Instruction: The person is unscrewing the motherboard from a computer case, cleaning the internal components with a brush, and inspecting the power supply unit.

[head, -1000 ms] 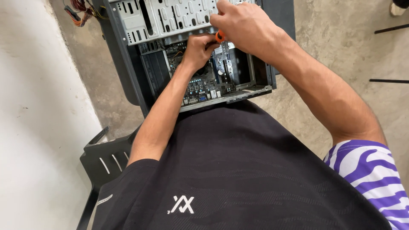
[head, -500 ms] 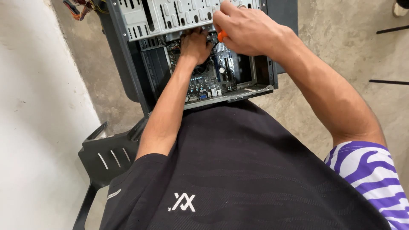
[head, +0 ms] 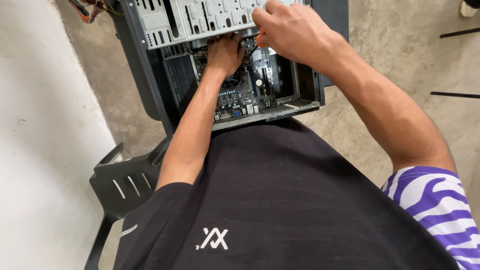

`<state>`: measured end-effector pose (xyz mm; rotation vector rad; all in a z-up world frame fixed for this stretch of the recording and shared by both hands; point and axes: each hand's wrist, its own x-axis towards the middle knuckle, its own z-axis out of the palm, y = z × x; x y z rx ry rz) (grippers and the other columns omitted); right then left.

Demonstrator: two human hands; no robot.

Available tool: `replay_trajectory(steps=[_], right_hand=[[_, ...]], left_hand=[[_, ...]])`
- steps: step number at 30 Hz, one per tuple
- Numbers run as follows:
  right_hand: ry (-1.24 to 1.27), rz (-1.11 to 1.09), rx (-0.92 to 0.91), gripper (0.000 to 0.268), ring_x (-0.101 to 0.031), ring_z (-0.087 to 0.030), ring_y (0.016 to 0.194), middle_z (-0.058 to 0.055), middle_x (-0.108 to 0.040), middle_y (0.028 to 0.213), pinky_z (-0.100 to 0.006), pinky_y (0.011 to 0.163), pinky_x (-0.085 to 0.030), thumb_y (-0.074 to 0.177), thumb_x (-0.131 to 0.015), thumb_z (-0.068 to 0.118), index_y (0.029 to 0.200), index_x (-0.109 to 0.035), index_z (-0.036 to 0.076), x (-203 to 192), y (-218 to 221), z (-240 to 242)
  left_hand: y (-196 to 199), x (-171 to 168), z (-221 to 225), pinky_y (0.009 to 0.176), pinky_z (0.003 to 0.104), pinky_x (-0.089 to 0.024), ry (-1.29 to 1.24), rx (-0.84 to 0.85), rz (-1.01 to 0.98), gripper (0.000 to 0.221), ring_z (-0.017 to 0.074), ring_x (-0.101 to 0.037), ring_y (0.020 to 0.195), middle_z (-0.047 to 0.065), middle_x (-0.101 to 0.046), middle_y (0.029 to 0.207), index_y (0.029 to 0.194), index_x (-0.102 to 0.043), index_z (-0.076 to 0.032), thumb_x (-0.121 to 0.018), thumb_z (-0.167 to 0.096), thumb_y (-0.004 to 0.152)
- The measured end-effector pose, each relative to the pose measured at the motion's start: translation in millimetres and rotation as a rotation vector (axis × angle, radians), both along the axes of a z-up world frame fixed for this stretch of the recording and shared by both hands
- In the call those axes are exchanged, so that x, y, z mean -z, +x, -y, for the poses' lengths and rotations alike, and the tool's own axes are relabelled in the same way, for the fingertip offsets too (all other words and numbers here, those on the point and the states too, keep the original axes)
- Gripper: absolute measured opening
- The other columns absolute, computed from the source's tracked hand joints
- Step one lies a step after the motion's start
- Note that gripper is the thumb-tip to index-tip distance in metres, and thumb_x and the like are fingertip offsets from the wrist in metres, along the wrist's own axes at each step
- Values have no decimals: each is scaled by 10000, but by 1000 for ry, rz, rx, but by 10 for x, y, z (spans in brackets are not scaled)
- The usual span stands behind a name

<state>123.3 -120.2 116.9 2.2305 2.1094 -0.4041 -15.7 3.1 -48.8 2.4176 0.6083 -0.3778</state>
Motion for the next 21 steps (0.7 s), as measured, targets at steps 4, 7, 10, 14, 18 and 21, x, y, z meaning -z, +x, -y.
replay_trajectory(steps=[4,7,10,14,18,21], right_hand=[[77,311,94,648,-686,-250,556,-42,-705,717,-389,468,-506,1151,-577,718,921,-711,127,291,-32,-50],[2,-105,62,390,-635,-397,904,-236,-543,1203,-526,593,-564,992,-659,301,1269,-536,55,-257,-170,-141],[-184,-90,30,195,-630,-455,652,-220,-543,1071,-543,465,-486,939,-558,-21,1131,-523,-17,-228,-121,-172],[-75,133,18,377,-713,-342,667,-133,-685,875,-479,495,-561,963,-801,356,1038,-678,8,101,-57,-179],[-74,223,4,422,-657,-271,744,-123,-654,878,-420,506,-532,1012,-704,499,1042,-666,80,-29,-65,-258],[-209,-65,-20,374,-635,-344,892,-188,-630,1069,-477,612,-532,877,-689,155,1201,-569,12,-226,1,-245]], left_hand=[[-12,-123,-2,1083,606,-446,-28,-14,-38,376,454,-615,1199,149,-526,1488,1414,-578,-183,-589,-285,1052],[-54,44,-16,1126,651,-340,-12,-4,6,354,451,-509,1321,107,-477,1538,1367,-613,-190,-561,-352,1057],[6,158,1,1017,638,-424,14,-16,11,317,450,-586,1202,105,-550,1454,1331,-648,-177,-565,-308,1054],[24,-146,60,1118,607,-373,-35,-56,-71,329,417,-545,1298,91,-504,1502,1355,-651,-206,-567,-313,1056],[-26,-337,47,1204,665,-248,-71,-42,-75,424,427,-307,1487,92,-378,1609,1487,-507,-219,-543,-212,1065],[-48,-274,80,1179,730,-194,-81,-3,-20,412,421,-266,1493,68,-407,1591,1468,-511,-193,-527,-222,1058]])
